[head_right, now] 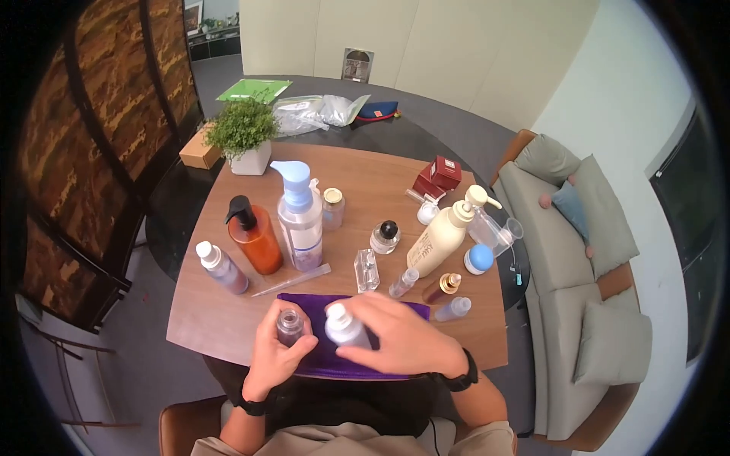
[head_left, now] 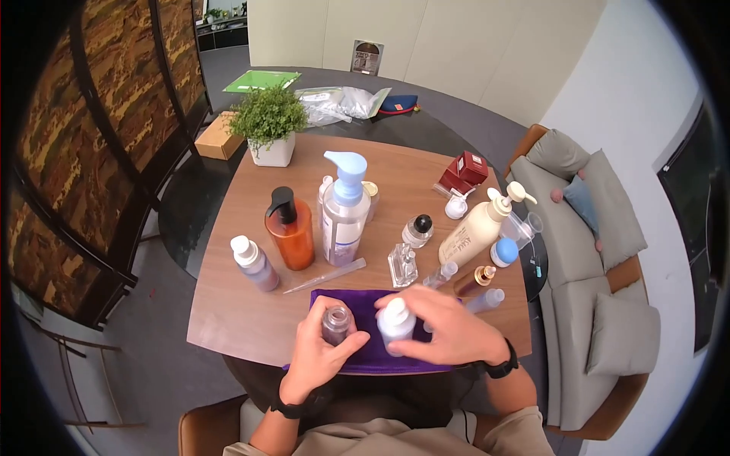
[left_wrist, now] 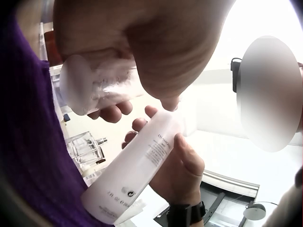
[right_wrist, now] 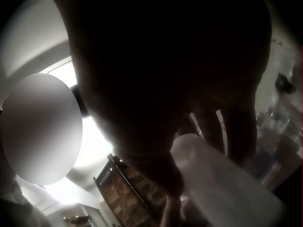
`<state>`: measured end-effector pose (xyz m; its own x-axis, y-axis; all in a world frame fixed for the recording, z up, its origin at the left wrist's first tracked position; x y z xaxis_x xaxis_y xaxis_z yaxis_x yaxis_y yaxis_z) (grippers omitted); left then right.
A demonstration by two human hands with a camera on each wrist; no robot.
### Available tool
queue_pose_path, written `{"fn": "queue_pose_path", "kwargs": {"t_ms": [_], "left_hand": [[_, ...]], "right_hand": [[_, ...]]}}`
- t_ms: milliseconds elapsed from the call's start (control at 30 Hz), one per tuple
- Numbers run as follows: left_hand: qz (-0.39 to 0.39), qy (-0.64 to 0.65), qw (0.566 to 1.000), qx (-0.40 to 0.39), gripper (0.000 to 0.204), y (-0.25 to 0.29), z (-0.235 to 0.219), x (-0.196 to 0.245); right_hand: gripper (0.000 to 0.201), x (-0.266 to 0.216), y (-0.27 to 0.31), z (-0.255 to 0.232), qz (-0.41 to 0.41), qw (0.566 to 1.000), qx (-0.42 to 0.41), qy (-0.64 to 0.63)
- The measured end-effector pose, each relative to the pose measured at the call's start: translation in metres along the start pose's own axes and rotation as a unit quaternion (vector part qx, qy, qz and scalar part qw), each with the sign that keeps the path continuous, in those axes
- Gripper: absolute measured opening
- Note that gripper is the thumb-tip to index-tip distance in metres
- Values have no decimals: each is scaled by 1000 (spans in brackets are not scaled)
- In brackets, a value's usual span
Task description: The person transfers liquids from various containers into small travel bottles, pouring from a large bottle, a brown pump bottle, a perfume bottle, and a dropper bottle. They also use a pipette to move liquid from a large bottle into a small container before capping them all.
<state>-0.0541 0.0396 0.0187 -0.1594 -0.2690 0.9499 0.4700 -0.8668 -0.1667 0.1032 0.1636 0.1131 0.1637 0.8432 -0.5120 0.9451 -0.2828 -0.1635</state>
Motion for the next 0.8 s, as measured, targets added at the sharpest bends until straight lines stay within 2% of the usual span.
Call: {"fn": "queue_pose_path", "kwargs": {"t_ms": [33,67,100,133,167,233,367,500,567,700,800], "left_hand": [[-13,16,1000,12,33,1,-2,-5],[-14,18,1000,14,33,3,-1,-10],[-22,30,999,28,31,3,0,-15],[-30,41,998,42,29,5,0,-19],[-30,42,998,41,29,6,0,-22],[-21,2,999,27,27,4,4,-24],[-10,-37,999,15,28,4,10,-23],[35,-49,998,-7,30,4,11,-21],[46,-56,997,-22,31,4,9,-19],[61,-46,996,-48,35,4,9,-20],[77,-40,995,-50,38,4,9,-20]], "right_hand": [[59,2,1,-13,38,999,-11,36],[60,7,2,-25,36,999,14,22],[62,11,2,-34,34,999,41,8],[62,15,1,-43,61,992,94,-60],[59,14,-2,-54,82,986,131,-58],[58,13,-14,-68,70,975,205,-44],[56,18,-43,-71,86,961,260,40],[54,33,-71,-59,60,957,273,80],[53,49,-85,-46,107,973,194,68],[55,66,-94,-26,60,973,174,140],[56,75,-94,-28,88,976,152,128]]}}
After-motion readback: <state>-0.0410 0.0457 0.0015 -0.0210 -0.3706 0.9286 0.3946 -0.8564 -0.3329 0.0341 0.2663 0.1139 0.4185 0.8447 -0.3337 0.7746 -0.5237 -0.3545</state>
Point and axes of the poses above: each hand's wrist, its own y-axis away from the middle knuckle, its own z-axis out of the palm, x = y × z, the point moved 7 cm from there along -y, towards the middle knuckle, and after that the axes turned 14 degrees about y, right-handed, at the moved point
